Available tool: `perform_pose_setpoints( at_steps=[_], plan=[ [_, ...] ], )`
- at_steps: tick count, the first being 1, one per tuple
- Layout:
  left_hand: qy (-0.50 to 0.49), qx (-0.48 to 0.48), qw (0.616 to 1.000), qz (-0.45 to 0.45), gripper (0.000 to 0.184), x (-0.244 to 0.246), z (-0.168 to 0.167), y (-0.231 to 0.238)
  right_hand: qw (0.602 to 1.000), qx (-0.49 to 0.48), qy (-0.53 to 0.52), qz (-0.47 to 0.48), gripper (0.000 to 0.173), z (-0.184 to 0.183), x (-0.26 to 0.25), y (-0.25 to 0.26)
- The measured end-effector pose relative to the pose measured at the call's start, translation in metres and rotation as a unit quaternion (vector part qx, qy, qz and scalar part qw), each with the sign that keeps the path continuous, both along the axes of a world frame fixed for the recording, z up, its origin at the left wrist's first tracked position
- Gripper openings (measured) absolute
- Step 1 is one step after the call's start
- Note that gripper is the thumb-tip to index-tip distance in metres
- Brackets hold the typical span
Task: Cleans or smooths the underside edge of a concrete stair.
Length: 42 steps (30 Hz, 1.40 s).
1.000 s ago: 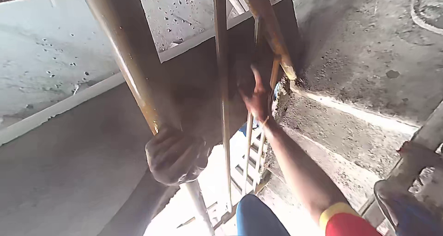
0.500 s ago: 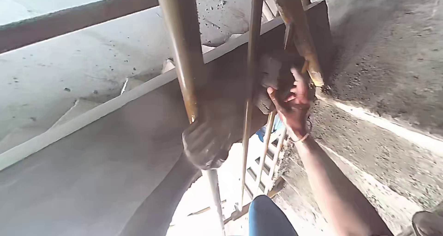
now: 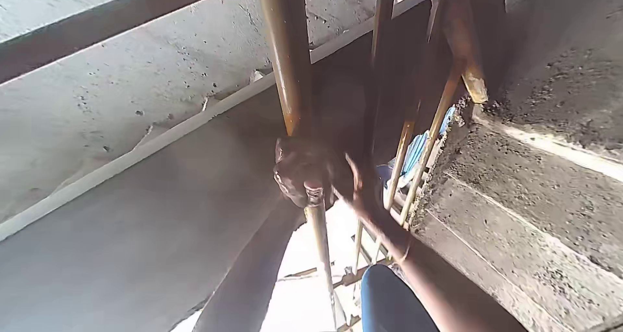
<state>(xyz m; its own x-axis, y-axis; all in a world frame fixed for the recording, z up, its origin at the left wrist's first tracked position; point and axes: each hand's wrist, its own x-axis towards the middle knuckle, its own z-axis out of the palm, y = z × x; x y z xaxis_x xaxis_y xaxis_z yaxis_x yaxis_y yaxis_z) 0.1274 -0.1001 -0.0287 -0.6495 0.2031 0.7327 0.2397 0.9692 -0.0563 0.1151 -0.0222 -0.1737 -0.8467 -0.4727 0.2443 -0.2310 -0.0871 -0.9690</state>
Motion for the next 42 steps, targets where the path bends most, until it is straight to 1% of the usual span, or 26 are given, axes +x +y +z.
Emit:
perform_pose_setpoints(
  at_steps=[1, 2, 4, 6, 8, 10, 11, 13, 15, 16, 18, 20, 21, 22, 24, 26, 28, 29, 30, 32, 34, 36, 38, 40, 41, 42],
  plan=[
    [-0.006, -0.005, 1.0, -0.005, 0.041, -0.001, 0.001, -0.001, 0.999, 0.02, -0.019, 0.044, 0.071, -0.019, 0.03, 0.001],
    [-0.008, -0.012, 1.0, -0.005, 0.04, -0.001, 0.002, -0.002, 0.998, 0.015, -0.026, 0.058, 0.072, -0.035, 0.055, -0.001],
    [-0.002, -0.02, 1.0, -0.006, 0.039, -0.002, 0.001, -0.001, 0.999, -0.033, -0.009, 0.025, 0.066, -0.047, 0.069, -0.003],
    [0.002, -0.014, 1.0, -0.005, 0.037, -0.002, 0.001, 0.0, 0.998, -0.061, 0.032, -0.002, 0.062, -0.033, 0.041, -0.004],
    [0.004, -0.003, 1.0, -0.003, 0.037, -0.004, 0.0, 0.002, 0.99, -0.094, 0.073, -0.07, 0.061, -0.012, -0.01, -0.01],
    [0.025, 0.02, 0.999, -0.011, 0.036, -0.002, -0.006, 0.004, 0.987, -0.128, 0.066, -0.076, 0.071, 0.009, -0.054, -0.007],
    [0.025, 0.032, 0.999, -0.021, 0.035, -0.002, -0.007, 0.003, 0.99, -0.129, 0.04, -0.043, 0.075, 0.018, -0.072, 0.0],
    [0.007, 0.022, 0.999, -0.026, 0.036, 0.002, -0.006, -0.001, 0.991, -0.102, 0.043, -0.071, 0.076, 0.027, -0.085, 0.008],
    [-0.007, -0.016, 1.0, -0.018, 0.038, 0.002, -0.003, -0.006, 0.992, -0.038, 0.046, -0.108, 0.071, 0.017, -0.066, 0.001],
    [-0.01, -0.023, 1.0, -0.013, 0.038, 0.003, -0.002, -0.006, 0.993, -0.015, 0.042, -0.113, 0.068, 0.006, -0.045, -0.002],
    [-0.01, -0.025, 1.0, -0.014, 0.037, 0.001, -0.003, -0.005, 0.997, 0.008, 0.022, -0.077, 0.061, -0.016, 0.005, -0.001],
    [0.0, -0.025, 1.0, -0.017, 0.038, 0.001, -0.005, -0.008, 1.0, -0.011, -0.002, -0.012, 0.056, -0.023, 0.045, 0.005],
    [0.003, -0.025, 0.999, -0.019, 0.038, 0.001, -0.005, -0.009, 0.999, -0.037, 0.011, -0.021, 0.057, -0.025, 0.055, 0.002],
    [-0.005, -0.027, 0.999, -0.019, 0.037, 0.002, -0.004, -0.01, 0.997, -0.063, 0.024, -0.039, 0.056, -0.026, 0.056, -0.003],
    [-0.006, -0.019, 1.0, -0.017, 0.035, 0.0, -0.004, -0.008, 0.99, -0.102, 0.055, -0.081, 0.053, -0.021, 0.03, -0.014],
    [0.001, -0.011, 1.0, -0.016, 0.036, -0.003, -0.006, -0.004, 0.986, -0.11, 0.076, -0.104, 0.062, 0.0, -0.015, -0.016],
    [0.002, -0.02, 1.0, -0.017, 0.037, 0.0, -0.005, -0.006, 0.992, -0.103, 0.032, -0.059, 0.081, 0.028, -0.054, -0.003],
    [0.002, -0.021, 1.0, -0.018, 0.038, 0.002, -0.004, -0.008, 0.995, -0.099, -0.005, -0.012, 0.088, 0.038, -0.068, 0.009],
    [0.002, -0.018, 1.0, -0.023, 0.039, 0.003, -0.004, -0.008, 0.994, -0.109, -0.028, 0.002, 0.09, 0.044, -0.076, 0.017],
    [-0.005, -0.024, 1.0, -0.019, 0.04, 0.004, -0.005, -0.009, 0.994, -0.11, -0.004, -0.023, 0.099, 0.052, -0.084, 0.022],
    [-0.004, -0.031, 0.999, -0.012, 0.04, 0.005, -0.005, -0.008, 0.995, -0.084, 0.029, -0.042, 0.097, 0.043, -0.069, 0.01],
    [-0.003, -0.027, 1.0, -0.008, 0.039, 0.005, -0.005, -0.007, 0.998, -0.027, 0.028, -0.04, 0.077, 0.022, -0.029, -0.002],
    [-0.017, -0.029, 0.999, -0.004, 0.039, 0.004, -0.003, -0.009, 0.996, 0.069, -0.013, 0.05, 0.062, -0.005, 0.021, -0.002],
    [-0.037, -0.05, 0.998, 0.012, 0.04, 0.008, -0.001, -0.009, 0.961, 0.164, -0.066, 0.212, 0.061, -0.028, 0.062, 0.01],
    [-0.035, -0.059, 0.998, 0.01, 0.04, 0.006, 0.0, -0.01, 0.948, 0.177, -0.079, 0.253, 0.06, -0.037, 0.074, 0.014],
    [-0.033, -0.068, 0.997, 0.01, 0.04, 0.006, 0.0, -0.011, 0.95, 0.168, -0.082, 0.25, 0.06, -0.045, 0.084, 0.02]
  ],
)
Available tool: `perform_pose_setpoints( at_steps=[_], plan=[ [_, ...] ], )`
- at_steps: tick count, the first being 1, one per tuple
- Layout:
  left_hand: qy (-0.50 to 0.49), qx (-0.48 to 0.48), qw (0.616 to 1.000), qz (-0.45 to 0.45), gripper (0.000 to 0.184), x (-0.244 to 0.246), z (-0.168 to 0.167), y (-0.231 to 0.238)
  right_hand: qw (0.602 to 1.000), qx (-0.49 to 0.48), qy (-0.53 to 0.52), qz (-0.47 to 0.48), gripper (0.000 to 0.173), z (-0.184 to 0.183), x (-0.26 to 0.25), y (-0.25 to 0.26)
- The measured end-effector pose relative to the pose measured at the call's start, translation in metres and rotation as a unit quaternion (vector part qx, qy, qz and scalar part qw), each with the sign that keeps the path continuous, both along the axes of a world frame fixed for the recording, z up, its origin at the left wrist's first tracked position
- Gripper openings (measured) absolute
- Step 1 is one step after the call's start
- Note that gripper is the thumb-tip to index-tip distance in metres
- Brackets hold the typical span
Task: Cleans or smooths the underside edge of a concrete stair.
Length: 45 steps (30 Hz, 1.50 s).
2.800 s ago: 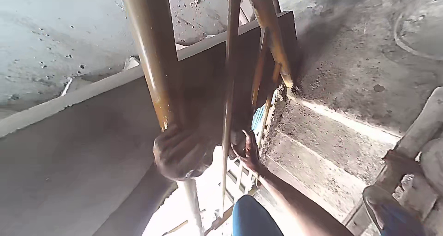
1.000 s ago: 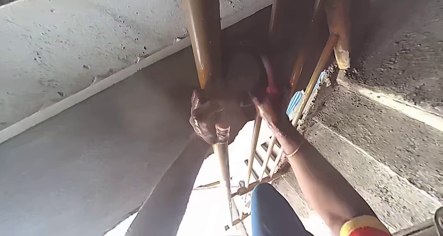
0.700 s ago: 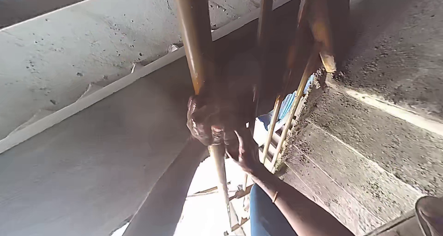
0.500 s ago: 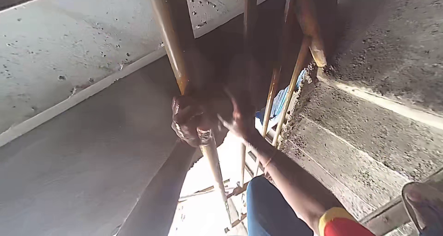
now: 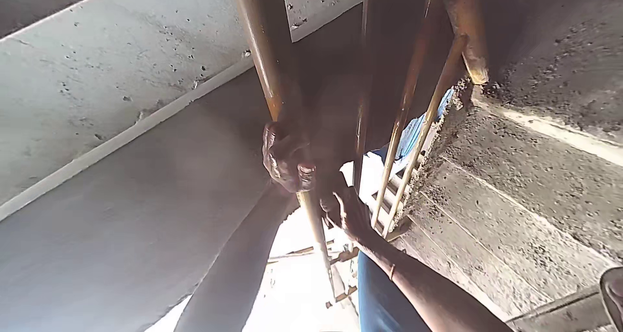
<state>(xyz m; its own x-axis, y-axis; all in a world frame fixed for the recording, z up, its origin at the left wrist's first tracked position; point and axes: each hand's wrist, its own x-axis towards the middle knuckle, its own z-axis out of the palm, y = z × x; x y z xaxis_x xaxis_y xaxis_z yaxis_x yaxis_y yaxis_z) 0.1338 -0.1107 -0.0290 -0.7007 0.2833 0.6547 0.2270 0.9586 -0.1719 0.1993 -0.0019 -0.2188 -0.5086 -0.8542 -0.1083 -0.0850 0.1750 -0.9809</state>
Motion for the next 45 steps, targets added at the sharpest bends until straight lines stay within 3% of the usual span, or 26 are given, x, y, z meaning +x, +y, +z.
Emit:
perform_pose_setpoints(
  at_steps=[3, 7, 10, 12, 13, 15, 19, 21, 23, 26, 29, 36, 38, 42, 45],
  plan=[
    [0.001, -0.006, 1.0, 0.002, 0.041, 0.001, 0.001, -0.001, 0.971, -0.159, -0.023, -0.178, 0.059, -0.019, 0.001, 0.016],
    [0.008, -0.01, 1.0, 0.005, 0.041, -0.002, -0.002, 0.0, 0.903, -0.342, -0.206, -0.161, 0.09, -0.015, -0.079, 0.054],
    [0.003, -0.038, 0.999, 0.018, 0.042, -0.002, 0.001, 0.002, 0.857, -0.392, -0.301, -0.148, 0.122, -0.035, -0.129, 0.079],
    [0.001, -0.063, 0.998, 0.031, 0.039, -0.003, 0.003, 0.004, 0.774, -0.41, -0.468, -0.121, 0.112, -0.047, -0.152, 0.087],
    [0.002, -0.064, 0.997, 0.033, 0.038, -0.003, 0.002, 0.004, 0.76, -0.396, -0.497, -0.14, 0.102, -0.049, -0.163, 0.086],
    [-0.004, -0.056, 0.998, 0.025, 0.036, -0.004, 0.002, 0.003, 0.791, -0.357, -0.434, -0.243, 0.08, -0.051, -0.177, 0.076],
    [-0.005, -0.074, 0.997, 0.03, 0.036, -0.006, 0.003, 0.003, 0.86, -0.33, -0.199, -0.335, 0.098, -0.046, -0.197, 0.053],
    [-0.012, -0.066, 0.997, 0.042, 0.035, -0.004, 0.003, 0.005, 0.889, -0.244, -0.142, -0.361, 0.109, -0.041, -0.183, 0.047],
    [-0.01, -0.068, 0.997, 0.047, 0.03, -0.004, 0.002, 0.005, 0.91, -0.169, -0.094, -0.368, 0.103, -0.043, -0.161, 0.041],
    [-0.009, -0.083, 0.995, 0.062, 0.031, -0.004, 0.002, 0.007, 0.907, -0.161, -0.047, -0.386, 0.083, -0.045, -0.127, 0.018],
    [0.006, -0.093, 0.993, 0.07, 0.031, -0.003, -0.001, 0.006, 0.894, -0.163, 0.017, -0.418, 0.07, -0.032, -0.124, -0.012],
    [0.011, -0.056, 0.998, 0.025, 0.029, -0.006, -0.002, 0.002, 0.84, -0.29, -0.033, -0.458, 0.084, 0.037, -0.222, 0.012],
    [0.009, -0.06, 0.998, 0.019, 0.03, -0.006, -0.001, 0.002, 0.823, -0.309, 0.001, -0.476, 0.081, 0.037, -0.232, 0.026],
    [0.001, -0.072, 0.997, 0.027, 0.029, -0.005, 0.0, 0.004, 0.848, -0.255, 0.018, -0.464, 0.089, -0.001, -0.186, 0.046],
    [0.008, -0.086, 0.995, 0.039, 0.028, -0.006, 0.001, 0.006, 0.871, -0.283, 0.019, -0.401, 0.081, 0.004, -0.128, 0.046]
  ],
)
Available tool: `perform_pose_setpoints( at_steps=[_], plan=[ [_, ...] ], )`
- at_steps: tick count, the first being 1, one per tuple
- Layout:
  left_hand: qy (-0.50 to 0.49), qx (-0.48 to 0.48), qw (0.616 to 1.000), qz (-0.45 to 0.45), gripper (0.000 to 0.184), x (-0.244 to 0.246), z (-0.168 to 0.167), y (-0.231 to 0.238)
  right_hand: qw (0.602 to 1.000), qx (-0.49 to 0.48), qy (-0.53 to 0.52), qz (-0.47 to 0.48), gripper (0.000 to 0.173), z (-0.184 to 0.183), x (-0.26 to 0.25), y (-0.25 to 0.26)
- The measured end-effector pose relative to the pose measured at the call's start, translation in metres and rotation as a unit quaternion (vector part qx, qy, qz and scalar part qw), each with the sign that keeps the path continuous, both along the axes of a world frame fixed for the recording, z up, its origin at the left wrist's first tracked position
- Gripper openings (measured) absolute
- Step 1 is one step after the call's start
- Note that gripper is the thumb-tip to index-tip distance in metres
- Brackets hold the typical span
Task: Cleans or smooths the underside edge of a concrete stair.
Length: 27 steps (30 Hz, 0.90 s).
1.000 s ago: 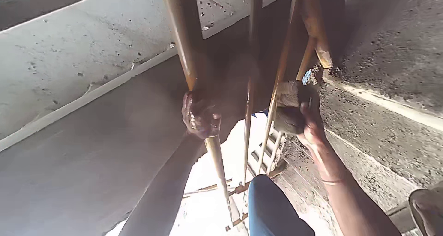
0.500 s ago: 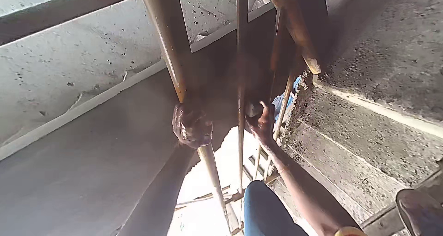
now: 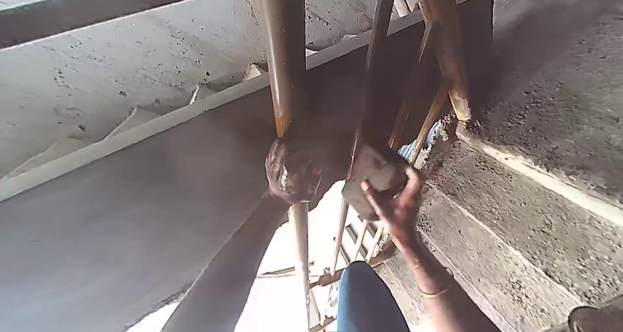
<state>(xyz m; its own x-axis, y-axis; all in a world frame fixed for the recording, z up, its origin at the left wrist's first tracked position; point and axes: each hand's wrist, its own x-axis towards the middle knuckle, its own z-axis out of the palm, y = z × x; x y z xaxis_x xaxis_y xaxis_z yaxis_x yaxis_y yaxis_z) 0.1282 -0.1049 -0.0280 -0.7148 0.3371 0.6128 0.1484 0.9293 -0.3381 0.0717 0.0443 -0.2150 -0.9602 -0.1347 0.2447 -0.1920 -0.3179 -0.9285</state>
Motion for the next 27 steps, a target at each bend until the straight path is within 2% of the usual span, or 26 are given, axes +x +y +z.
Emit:
perform_pose_setpoints(
  at_steps=[3, 6, 9, 13, 15, 17, 19, 22, 25, 27],
  plan=[
    [-0.002, 0.009, 1.0, -0.001, 0.027, 0.001, -0.001, 0.002, 0.995, 0.014, 0.073, 0.061, 0.058, 0.005, 0.046, -0.022],
    [-0.002, 0.014, 1.0, -0.003, 0.024, 0.0, -0.001, 0.003, 0.992, 0.071, 0.096, 0.051, 0.052, 0.003, 0.059, -0.051],
    [0.006, 0.016, 1.0, -0.003, 0.024, -0.001, -0.002, 0.004, 0.992, 0.102, 0.08, -0.012, 0.049, 0.021, 0.039, -0.068],
    [0.002, 0.034, 0.999, -0.009, 0.026, 0.001, -0.003, 0.001, 0.988, 0.048, 0.076, -0.123, 0.053, 0.06, -0.02, -0.076],
    [-0.005, 0.035, 0.999, -0.002, 0.028, 0.003, -0.004, 0.001, 0.993, -0.001, 0.053, -0.109, 0.059, 0.08, -0.05, -0.059],
    [-0.005, 0.032, 0.999, 0.004, 0.03, 0.004, -0.004, 0.001, 0.994, -0.048, 0.033, -0.097, 0.066, 0.08, -0.071, -0.033],
    [-0.004, 0.032, 0.999, 0.004, 0.03, 0.003, -0.003, -0.001, 0.992, -0.061, 0.035, -0.109, 0.068, 0.055, -0.087, -0.003],
    [0.002, 0.035, 0.999, 0.01, 0.027, 0.004, -0.005, 0.001, 0.991, -0.041, -0.034, -0.124, 0.075, -0.014, -0.111, 0.021],
    [0.01, 0.042, 0.999, 0.018, 0.027, 0.003, -0.005, 0.002, 0.988, -0.017, -0.121, -0.1, 0.077, -0.087, -0.134, 0.017],
    [0.001, 0.049, 0.998, 0.025, 0.03, 0.004, -0.005, 0.001, 0.99, 0.022, -0.125, -0.061, 0.075, -0.116, -0.142, 0.009]
  ],
)
